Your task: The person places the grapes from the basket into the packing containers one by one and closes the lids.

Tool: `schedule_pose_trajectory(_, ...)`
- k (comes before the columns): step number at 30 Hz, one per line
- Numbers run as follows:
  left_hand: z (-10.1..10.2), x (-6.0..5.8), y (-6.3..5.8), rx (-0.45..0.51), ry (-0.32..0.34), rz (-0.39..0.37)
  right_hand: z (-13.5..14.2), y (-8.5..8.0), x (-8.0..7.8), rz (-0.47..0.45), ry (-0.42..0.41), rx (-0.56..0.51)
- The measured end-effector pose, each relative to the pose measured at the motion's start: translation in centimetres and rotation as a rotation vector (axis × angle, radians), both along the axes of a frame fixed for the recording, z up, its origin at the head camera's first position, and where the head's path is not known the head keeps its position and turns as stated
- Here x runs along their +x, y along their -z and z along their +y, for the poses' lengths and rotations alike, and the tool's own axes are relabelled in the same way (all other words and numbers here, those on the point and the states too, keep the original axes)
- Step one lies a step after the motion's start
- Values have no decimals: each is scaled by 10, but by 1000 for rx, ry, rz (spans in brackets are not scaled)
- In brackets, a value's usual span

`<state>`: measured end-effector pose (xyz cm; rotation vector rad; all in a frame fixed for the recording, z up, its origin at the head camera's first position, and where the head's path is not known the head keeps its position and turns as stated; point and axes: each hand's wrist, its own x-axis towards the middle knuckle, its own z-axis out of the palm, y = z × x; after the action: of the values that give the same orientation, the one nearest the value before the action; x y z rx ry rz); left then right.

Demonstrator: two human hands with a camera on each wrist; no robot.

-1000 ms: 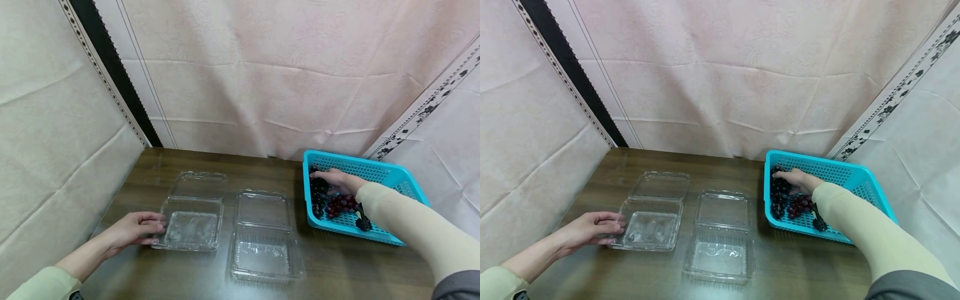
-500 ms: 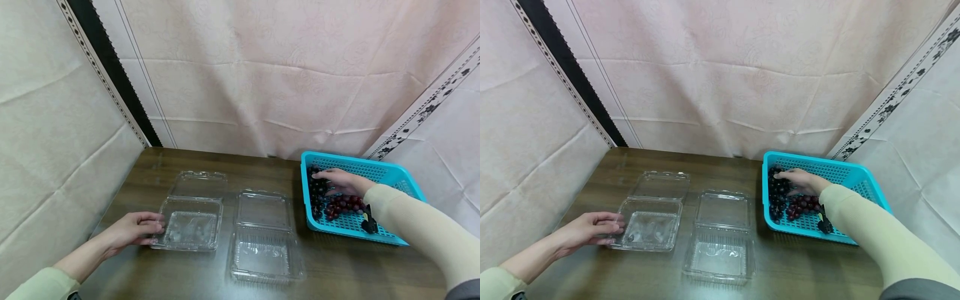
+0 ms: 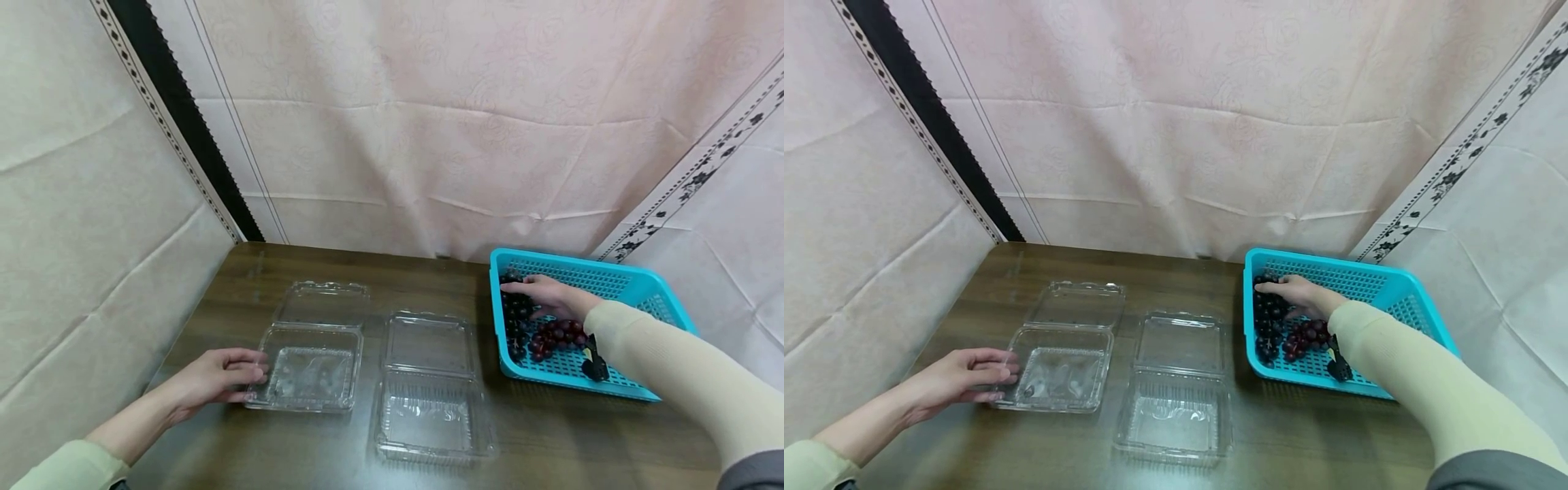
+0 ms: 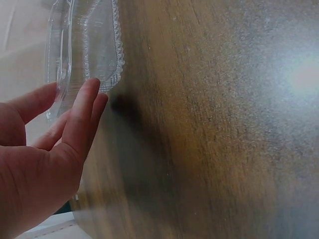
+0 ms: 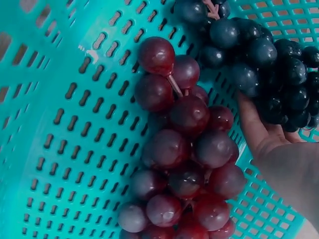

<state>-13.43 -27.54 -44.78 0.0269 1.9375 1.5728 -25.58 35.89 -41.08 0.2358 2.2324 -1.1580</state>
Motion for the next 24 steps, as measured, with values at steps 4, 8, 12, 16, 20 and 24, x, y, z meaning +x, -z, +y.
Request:
schedule_pose_trajectory(4, 0, -1, -1, 5, 1, -2, 4, 0, 2, 22, 8, -11)
schedule_pose_trajectory(8, 0, -2, -1, 6, 4, -2, 8, -3, 5, 41, 4, -45)
schedule_pose_trajectory(12, 0, -2, -1, 2, 6, -4, 11, -7, 7, 66, 0, -77)
schedule_pose_trajectory(16, 1, -2, -1, -1, 7, 2, 14, -15, 8, 97, -6, -120)
schedule_pose_trajectory(20, 0, -2, 0, 5, 6, 13, 16, -29, 9, 119, 13, -164)
schedule_pose_trajectory(24, 0, -3, 0, 0, 6, 17, 19, -43, 13, 140, 53, -211)
